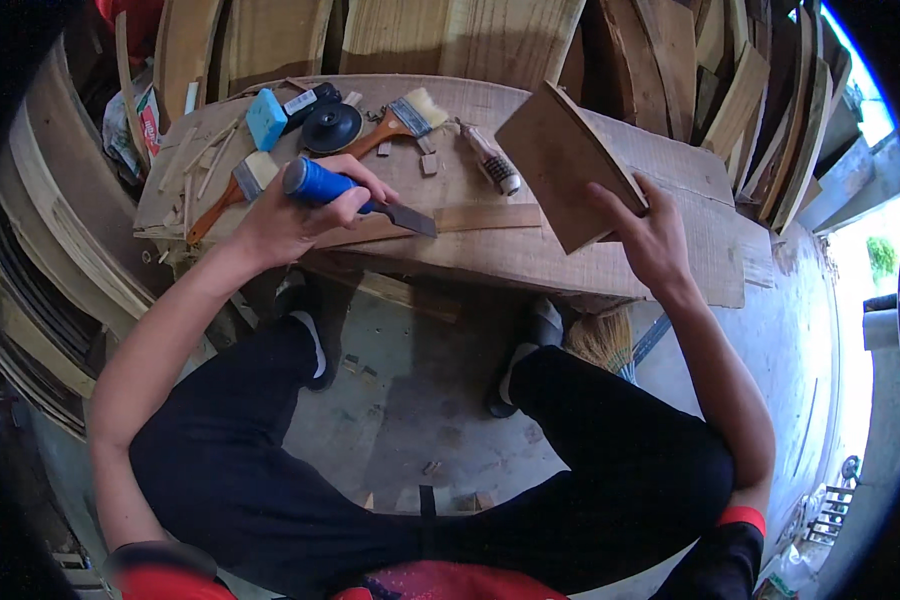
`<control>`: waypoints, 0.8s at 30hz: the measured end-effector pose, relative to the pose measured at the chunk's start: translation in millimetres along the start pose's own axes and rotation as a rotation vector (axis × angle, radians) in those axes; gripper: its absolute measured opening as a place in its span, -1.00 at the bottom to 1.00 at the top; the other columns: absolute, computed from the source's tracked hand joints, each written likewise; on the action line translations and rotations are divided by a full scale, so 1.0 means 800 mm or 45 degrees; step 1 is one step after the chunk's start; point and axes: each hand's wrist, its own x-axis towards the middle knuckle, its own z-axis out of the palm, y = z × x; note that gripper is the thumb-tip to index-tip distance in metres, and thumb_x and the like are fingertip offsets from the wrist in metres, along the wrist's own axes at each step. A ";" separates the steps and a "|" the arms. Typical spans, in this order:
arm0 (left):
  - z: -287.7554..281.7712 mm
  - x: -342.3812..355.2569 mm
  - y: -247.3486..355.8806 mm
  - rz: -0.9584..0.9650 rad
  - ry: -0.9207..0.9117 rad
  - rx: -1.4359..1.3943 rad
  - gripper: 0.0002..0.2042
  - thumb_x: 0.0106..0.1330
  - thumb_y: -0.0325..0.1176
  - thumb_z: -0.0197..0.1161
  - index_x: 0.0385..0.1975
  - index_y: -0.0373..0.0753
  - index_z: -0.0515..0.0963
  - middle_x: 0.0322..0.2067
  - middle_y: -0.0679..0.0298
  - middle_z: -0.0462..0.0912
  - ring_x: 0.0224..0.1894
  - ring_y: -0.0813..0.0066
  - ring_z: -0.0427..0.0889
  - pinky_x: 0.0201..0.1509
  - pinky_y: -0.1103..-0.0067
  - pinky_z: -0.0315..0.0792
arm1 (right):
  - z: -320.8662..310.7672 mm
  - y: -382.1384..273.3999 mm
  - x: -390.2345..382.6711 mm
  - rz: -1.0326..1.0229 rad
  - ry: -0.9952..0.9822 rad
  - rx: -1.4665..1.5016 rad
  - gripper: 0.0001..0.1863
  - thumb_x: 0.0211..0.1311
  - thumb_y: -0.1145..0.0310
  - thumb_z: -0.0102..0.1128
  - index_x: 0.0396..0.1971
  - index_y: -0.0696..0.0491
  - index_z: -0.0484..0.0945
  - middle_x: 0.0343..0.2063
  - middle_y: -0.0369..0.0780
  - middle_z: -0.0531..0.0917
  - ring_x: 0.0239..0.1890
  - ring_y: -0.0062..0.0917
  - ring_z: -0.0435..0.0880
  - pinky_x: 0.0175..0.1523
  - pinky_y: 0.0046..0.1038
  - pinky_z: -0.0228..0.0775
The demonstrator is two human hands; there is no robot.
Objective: Using a chisel and marker to refine a joint and fit wooden pieces together.
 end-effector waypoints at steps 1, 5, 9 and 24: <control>-0.004 -0.003 -0.002 0.000 -0.002 -0.003 -0.68 0.42 -0.10 0.22 -0.13 -0.26 0.66 -0.11 0.24 0.74 -0.05 0.49 0.67 0.12 0.48 0.51 | -0.001 -0.006 -0.004 -0.005 -0.001 0.098 -0.45 0.28 0.05 0.41 -0.06 0.30 0.64 -0.28 -0.06 0.78 -0.26 -0.46 0.78 -0.15 -0.38 0.61; -0.004 -0.010 -0.004 -0.106 0.024 -0.109 -0.62 0.46 -0.05 0.20 -0.07 -0.29 0.61 -0.08 0.17 0.71 -0.01 0.41 0.72 0.06 0.50 0.61 | 0.004 -0.014 -0.013 -0.078 -0.195 -0.023 -0.46 0.27 0.06 0.43 -0.10 0.30 0.63 -0.33 -0.07 0.77 -0.26 -0.45 0.75 -0.14 -0.34 0.59; -0.012 -0.011 -0.014 -0.217 0.082 -0.387 -0.61 0.53 -0.05 0.13 -0.01 -0.32 0.56 -0.03 0.06 0.68 0.01 0.26 0.76 -0.01 0.46 0.70 | 0.013 0.023 -0.012 0.058 -0.377 -0.139 -0.41 0.28 -0.03 0.40 -0.04 0.27 0.61 -0.29 -0.06 0.76 -0.26 -0.39 0.78 -0.09 -0.37 0.64; 0.001 0.004 -0.028 0.071 0.103 -0.276 -0.67 0.55 -0.18 0.06 -0.10 -0.36 0.59 -0.09 0.07 0.68 -0.05 0.28 0.74 0.12 0.39 0.65 | 0.012 0.034 -0.021 0.145 -0.428 0.044 -0.48 0.30 0.08 0.41 -0.09 0.30 0.57 -0.26 -0.03 0.75 -0.28 -0.40 0.80 -0.21 -0.39 0.69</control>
